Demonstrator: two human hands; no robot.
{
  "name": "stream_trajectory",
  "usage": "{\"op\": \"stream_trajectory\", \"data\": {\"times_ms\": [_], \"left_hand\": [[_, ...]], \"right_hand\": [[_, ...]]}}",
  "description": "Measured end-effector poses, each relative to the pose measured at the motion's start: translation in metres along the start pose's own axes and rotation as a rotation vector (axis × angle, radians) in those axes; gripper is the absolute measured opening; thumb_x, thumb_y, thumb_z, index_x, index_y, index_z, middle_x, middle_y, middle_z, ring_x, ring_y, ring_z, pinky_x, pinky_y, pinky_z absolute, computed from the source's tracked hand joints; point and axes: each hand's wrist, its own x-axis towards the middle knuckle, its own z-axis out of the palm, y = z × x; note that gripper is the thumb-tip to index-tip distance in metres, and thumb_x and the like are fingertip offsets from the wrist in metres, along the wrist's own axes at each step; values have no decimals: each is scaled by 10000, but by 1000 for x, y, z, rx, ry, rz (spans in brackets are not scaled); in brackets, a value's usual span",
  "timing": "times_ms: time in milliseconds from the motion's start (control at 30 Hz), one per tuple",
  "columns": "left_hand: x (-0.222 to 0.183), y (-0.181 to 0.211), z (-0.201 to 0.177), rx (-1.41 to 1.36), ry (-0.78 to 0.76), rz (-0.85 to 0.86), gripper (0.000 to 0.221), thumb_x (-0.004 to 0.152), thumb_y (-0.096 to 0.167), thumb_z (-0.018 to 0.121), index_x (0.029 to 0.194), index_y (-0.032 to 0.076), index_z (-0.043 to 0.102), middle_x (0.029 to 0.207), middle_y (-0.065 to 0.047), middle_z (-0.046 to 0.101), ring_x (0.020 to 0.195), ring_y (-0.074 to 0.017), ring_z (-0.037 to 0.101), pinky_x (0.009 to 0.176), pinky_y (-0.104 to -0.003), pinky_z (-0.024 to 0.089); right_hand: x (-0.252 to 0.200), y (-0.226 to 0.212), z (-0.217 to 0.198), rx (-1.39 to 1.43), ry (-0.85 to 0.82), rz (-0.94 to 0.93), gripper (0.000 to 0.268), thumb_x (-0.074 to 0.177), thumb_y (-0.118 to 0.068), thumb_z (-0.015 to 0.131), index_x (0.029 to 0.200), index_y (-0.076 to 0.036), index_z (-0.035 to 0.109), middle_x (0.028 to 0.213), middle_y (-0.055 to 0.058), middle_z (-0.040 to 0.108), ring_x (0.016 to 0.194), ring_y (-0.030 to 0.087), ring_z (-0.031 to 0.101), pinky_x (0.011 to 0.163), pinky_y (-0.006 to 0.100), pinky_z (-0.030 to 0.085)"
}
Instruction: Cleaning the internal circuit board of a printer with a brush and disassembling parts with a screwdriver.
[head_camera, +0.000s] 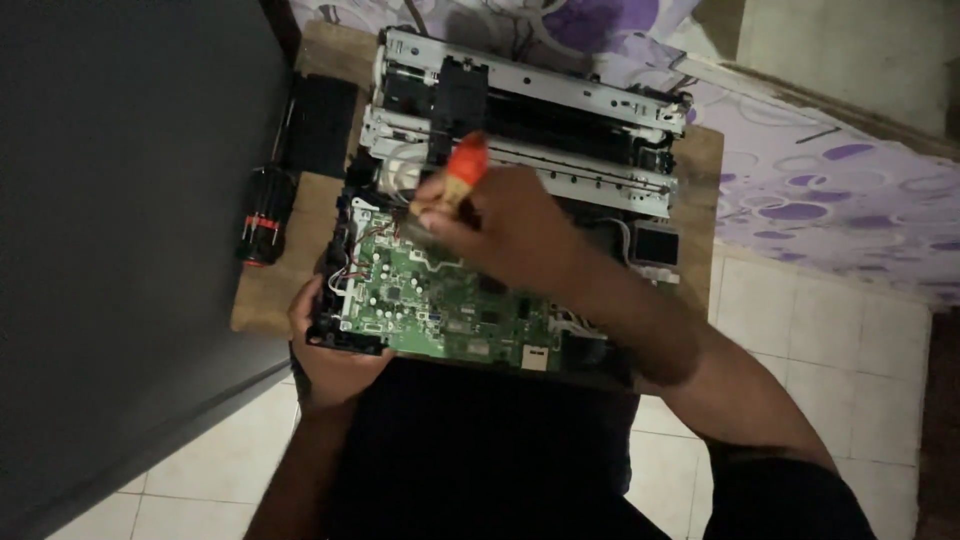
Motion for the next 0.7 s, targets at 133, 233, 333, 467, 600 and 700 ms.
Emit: {"op": "stream_trajectory", "data": {"times_ms": [133,233,333,467,600,700], "left_hand": [[3,5,1,-59,8,-6,970,469,128,937,1345,-69,567,1107,-254,681,1037,-396,721,894,-437,570],[1,8,0,-32,2,17,936,487,74,922,1331,-99,555,1083,-278,677,1013,-431,721,891,-469,570],[4,17,8,-44,1,49,942,525,86,944,1343,-116,523,1091,-280,669,1017,-421,715,911,-469,559],[7,20,8,57,12,114,958,536,115,978,1345,-111,518,1105,-266,665,1006,-399,724,908,-441,569],[1,19,4,-78,-21,-9,1002,496,74,966,1366,-89,497,1151,-284,642,1069,-414,688,975,-485,523],[4,27,5,-25,-23,-6,1012,487,58,955,1381,-64,496,1166,-275,640,1084,-412,692,983,-470,533]], "right_hand": [[-15,-15,-1,-43,-53,126,268,984,-308,632,941,-60,724,771,161,741,543,263,666,542,400,543],[-20,-18,-12,-17,-135,152,310,985,-315,630,852,-52,728,684,155,730,408,240,616,434,383,503],[-14,-9,-11,55,-64,75,285,990,-271,642,1005,-2,736,808,193,758,502,276,695,485,384,539],[-27,-12,-1,32,-100,60,229,993,-179,622,1070,1,741,881,218,764,570,265,724,569,353,581],[-50,-56,-13,-32,-246,184,271,990,-230,590,883,-15,715,738,212,729,495,310,689,526,412,566],[-55,-59,-23,-109,-318,207,365,979,-321,623,800,-17,719,739,228,745,551,375,723,535,458,550]]}}
